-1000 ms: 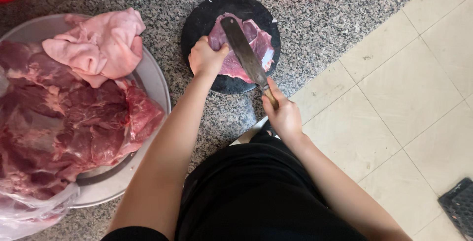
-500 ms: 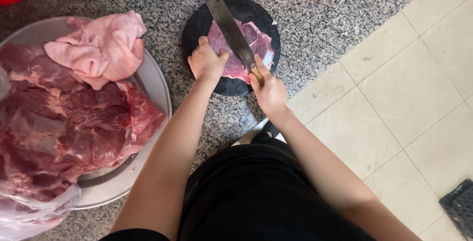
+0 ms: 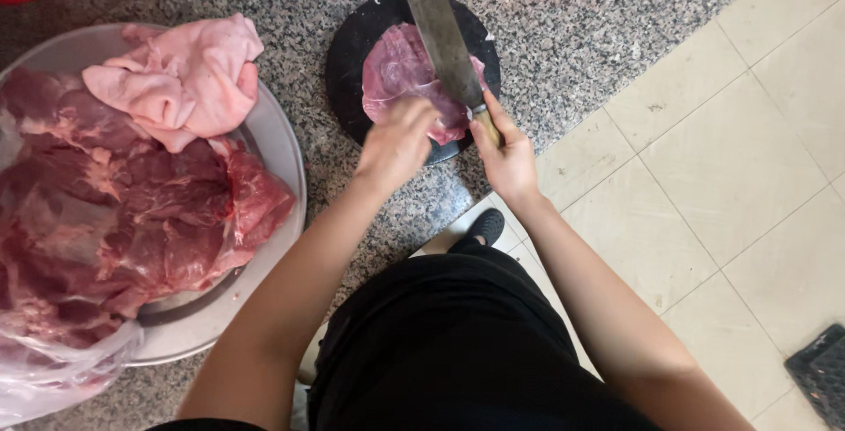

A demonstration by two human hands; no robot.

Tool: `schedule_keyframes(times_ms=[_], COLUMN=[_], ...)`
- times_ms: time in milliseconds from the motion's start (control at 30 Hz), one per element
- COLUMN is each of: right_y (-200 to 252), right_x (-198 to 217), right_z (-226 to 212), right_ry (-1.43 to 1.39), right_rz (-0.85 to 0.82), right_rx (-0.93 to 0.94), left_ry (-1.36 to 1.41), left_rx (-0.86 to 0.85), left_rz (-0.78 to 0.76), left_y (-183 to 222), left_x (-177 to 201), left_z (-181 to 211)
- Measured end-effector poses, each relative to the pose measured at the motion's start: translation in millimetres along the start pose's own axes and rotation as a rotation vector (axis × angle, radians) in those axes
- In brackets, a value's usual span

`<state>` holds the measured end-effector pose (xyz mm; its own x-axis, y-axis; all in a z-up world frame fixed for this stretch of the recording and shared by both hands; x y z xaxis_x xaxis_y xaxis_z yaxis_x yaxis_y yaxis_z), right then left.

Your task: The person portions large cuts of raw pork on a cutting board using a cleaver and places the sliced pieces into a red bowl.

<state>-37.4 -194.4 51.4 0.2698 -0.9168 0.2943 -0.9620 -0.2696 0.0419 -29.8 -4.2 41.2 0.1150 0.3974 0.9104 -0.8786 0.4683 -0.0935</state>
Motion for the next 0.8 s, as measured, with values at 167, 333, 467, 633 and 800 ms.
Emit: schedule_keyframes(times_ms=[167, 333, 467, 633, 800], right_y=[17, 34, 47, 70, 104], right_x=[2, 1, 6, 21, 37], right_z=[7, 2, -2, -12, -14], right_ry=[0.116, 0.155, 0.321, 0.556, 0.516], right_rz=[-0.036, -0.053, -0.066, -0.085, -0.096], right_rx=[-0.146, -0.088, -0.145, -0.244, -0.264], left_ry=[0.119, 0.140, 0.120, -0.017, -0.089], left_rx=[-0.073, -0.045, -0.017, -0.022, -0.045], left_rz=[-0.022, 0.003, -0.005, -0.062, -0.063], left_y=[18, 22, 15, 11, 16], left_x=[-1, 7, 8, 7, 1], left_z=[14, 14, 16, 17, 17])
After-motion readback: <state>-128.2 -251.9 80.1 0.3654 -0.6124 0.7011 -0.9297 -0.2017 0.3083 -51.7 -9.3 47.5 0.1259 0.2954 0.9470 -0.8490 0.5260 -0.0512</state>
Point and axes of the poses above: each hand's wrist, its own y-axis away from the middle knuckle, its own x-axis out of the back of the hand, z = x × y, the point moved 4 cm from there along -y, towards the middle knuckle, and after that the axes turned 13 degrees about -z, right-handed, at the moved point
